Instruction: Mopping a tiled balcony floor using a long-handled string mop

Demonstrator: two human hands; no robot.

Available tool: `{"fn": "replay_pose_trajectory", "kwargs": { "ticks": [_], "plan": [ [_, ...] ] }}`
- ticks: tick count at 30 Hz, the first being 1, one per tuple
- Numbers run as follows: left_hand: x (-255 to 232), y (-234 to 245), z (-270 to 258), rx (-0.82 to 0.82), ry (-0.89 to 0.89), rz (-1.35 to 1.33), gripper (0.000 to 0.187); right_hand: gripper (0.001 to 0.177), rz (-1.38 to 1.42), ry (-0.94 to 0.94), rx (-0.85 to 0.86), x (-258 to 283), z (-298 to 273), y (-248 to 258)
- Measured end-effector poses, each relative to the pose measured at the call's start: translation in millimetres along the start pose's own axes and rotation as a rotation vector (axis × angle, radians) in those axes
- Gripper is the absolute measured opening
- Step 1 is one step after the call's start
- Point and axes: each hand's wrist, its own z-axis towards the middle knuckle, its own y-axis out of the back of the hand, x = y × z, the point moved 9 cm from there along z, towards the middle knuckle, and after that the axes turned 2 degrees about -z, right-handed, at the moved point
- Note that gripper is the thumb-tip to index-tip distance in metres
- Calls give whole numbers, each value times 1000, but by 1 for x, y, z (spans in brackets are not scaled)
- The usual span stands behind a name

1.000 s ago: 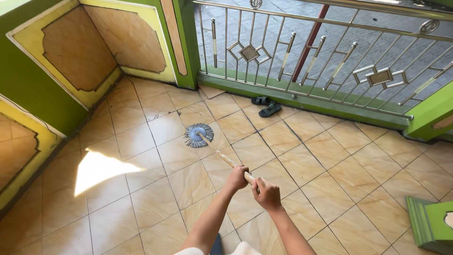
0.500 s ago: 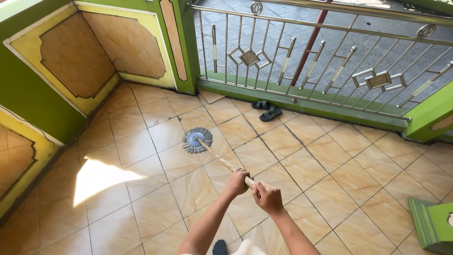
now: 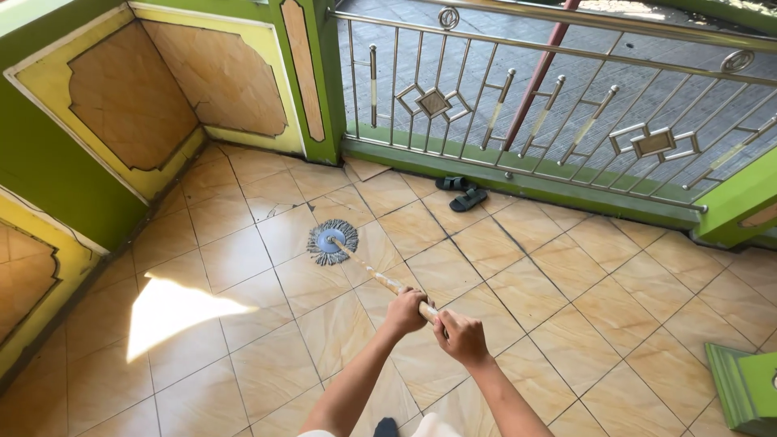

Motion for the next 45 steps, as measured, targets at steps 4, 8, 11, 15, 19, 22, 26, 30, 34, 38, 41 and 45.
{"fn": "replay_pose_trajectory", "kwargs": {
  "ticks": [4,8,11,15,19,22,26,30,34,38,41,45],
  "plan": [
    [45,0,32,-84,14,-88,6,28,0,-26,-48,9,29,-29],
    [59,23,32,-149,20,-68,12,22,-18,-32,33,27,47,-40],
    [62,34,25,-150,45,-58,16,20,-16,-6,45,41,60,-24],
    [65,39,9,-169,25,-103,22,23,-23,32,4,55,59,-16],
    [59,59,-6,-170,25,-121,24,26,33,81,-53,57,48,-41],
    [91,38,20,-149,46,-149,13,19,189,98,-32,55,53,-68],
    [100,39,36,-134,102,40,15,27,61,109,0,49,66,-75],
    [100,17,56,-152,91,89,9,24,70,180,-41,41,85,-36],
    [62,57,41,-185,136,-44,14,26,168,201,-86,18,91,-51],
    [84,49,77,-180,215,1,12,28,189,219,-121,-2,100,-85],
    [115,19,103,-166,264,37,13,28,169,223,-91,-8,101,-99],
    [128,12,110,-143,251,101,13,25,202,237,-4,-1,112,-83]
  ]
}}
